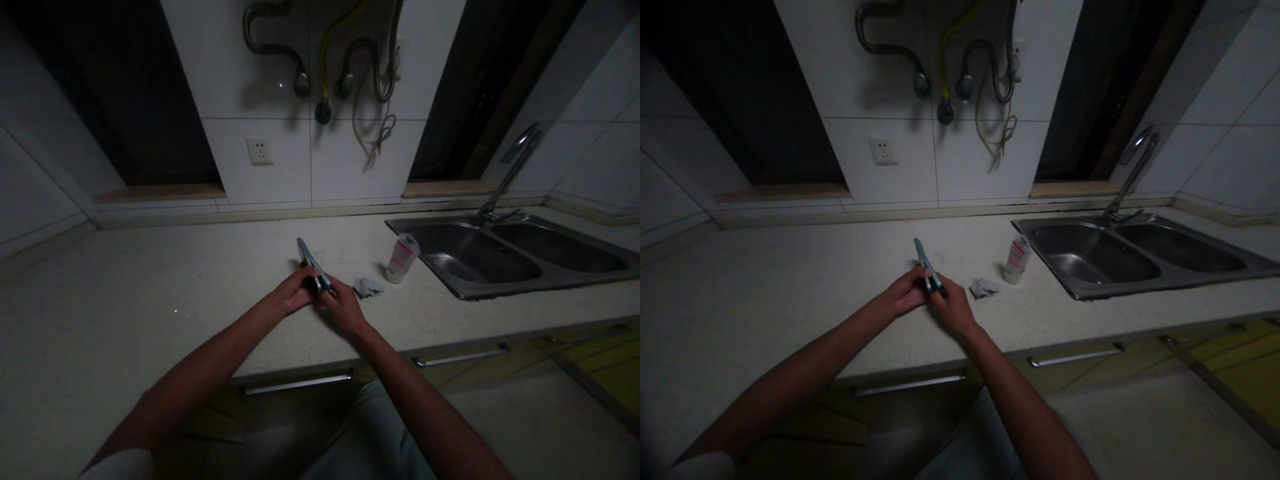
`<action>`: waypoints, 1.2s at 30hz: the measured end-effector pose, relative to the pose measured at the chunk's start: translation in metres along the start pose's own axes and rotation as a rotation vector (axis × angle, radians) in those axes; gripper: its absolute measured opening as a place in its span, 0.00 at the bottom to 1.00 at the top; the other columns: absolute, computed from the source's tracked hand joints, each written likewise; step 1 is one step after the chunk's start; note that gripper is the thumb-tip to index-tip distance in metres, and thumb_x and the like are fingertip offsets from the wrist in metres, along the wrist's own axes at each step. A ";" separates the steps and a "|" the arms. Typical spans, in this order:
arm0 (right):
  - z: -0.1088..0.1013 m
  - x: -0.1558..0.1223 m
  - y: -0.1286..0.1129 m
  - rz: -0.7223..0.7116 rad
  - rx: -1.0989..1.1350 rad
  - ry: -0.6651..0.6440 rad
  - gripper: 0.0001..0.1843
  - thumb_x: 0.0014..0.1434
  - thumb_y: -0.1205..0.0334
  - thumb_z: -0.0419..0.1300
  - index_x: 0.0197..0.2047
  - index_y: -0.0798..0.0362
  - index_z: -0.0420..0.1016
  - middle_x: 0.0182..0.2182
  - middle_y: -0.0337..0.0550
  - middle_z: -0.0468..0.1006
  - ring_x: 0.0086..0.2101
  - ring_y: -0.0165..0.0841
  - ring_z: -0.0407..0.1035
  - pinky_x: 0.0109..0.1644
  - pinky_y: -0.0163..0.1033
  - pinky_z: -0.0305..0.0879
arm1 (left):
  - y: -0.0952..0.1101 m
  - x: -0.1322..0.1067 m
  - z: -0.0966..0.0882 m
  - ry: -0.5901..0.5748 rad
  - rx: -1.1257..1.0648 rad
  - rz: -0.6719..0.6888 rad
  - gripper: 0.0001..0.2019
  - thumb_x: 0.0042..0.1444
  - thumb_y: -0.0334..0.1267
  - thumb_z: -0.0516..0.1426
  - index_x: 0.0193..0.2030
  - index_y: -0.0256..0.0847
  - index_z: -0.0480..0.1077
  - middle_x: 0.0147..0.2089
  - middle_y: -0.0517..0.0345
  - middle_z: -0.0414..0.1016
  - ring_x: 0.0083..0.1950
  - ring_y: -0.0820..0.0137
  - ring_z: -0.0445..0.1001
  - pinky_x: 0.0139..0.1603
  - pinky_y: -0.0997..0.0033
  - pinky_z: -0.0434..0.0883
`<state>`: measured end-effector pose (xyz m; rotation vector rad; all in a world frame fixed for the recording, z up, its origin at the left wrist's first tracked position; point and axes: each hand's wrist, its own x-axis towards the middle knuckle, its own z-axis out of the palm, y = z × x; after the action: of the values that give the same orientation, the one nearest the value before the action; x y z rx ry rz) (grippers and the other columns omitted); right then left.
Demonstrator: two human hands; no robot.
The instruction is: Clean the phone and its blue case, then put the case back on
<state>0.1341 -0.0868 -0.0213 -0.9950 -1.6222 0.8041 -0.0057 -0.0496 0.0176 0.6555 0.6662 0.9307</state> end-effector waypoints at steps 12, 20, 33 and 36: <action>0.002 -0.003 -0.003 -0.084 -0.007 -0.028 0.21 0.56 0.65 0.58 0.53 0.47 0.80 0.48 0.43 0.81 0.47 0.41 0.75 0.55 0.47 0.68 | 0.017 0.006 -0.028 -0.096 0.142 -0.166 0.15 0.32 0.21 0.53 0.31 0.33 0.72 0.32 0.48 0.78 0.36 0.64 0.78 0.45 0.63 0.75; 0.006 -0.004 -0.001 -0.051 -0.154 0.003 0.28 0.51 0.69 0.60 0.57 0.49 0.74 0.53 0.49 0.77 0.55 0.46 0.69 0.60 0.52 0.64 | 0.024 0.002 -0.024 -0.110 0.170 -0.115 0.20 0.30 0.18 0.51 0.33 0.33 0.73 0.32 0.50 0.79 0.39 0.64 0.78 0.49 0.63 0.74; -0.005 -0.007 -0.010 0.069 -0.305 0.162 0.15 0.59 0.58 0.52 0.30 0.55 0.76 0.27 0.47 0.79 0.28 0.36 0.70 0.34 0.38 0.62 | 0.021 0.002 -0.027 -0.116 0.338 -0.231 0.23 0.25 0.22 0.51 0.34 0.33 0.69 0.31 0.52 0.77 0.35 0.64 0.77 0.44 0.59 0.74; -0.004 -0.006 -0.008 0.181 -0.092 0.314 0.14 0.59 0.56 0.52 0.30 0.55 0.74 0.25 0.43 0.78 0.26 0.35 0.71 0.32 0.36 0.63 | 0.028 -0.005 -0.021 -0.035 0.395 -0.278 0.20 0.30 0.26 0.53 0.36 0.34 0.68 0.31 0.51 0.76 0.34 0.64 0.76 0.39 0.59 0.75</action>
<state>0.1373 -0.0956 -0.0156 -1.2795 -1.3219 0.6573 -0.0379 -0.0375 0.0264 0.8999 0.8956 0.5312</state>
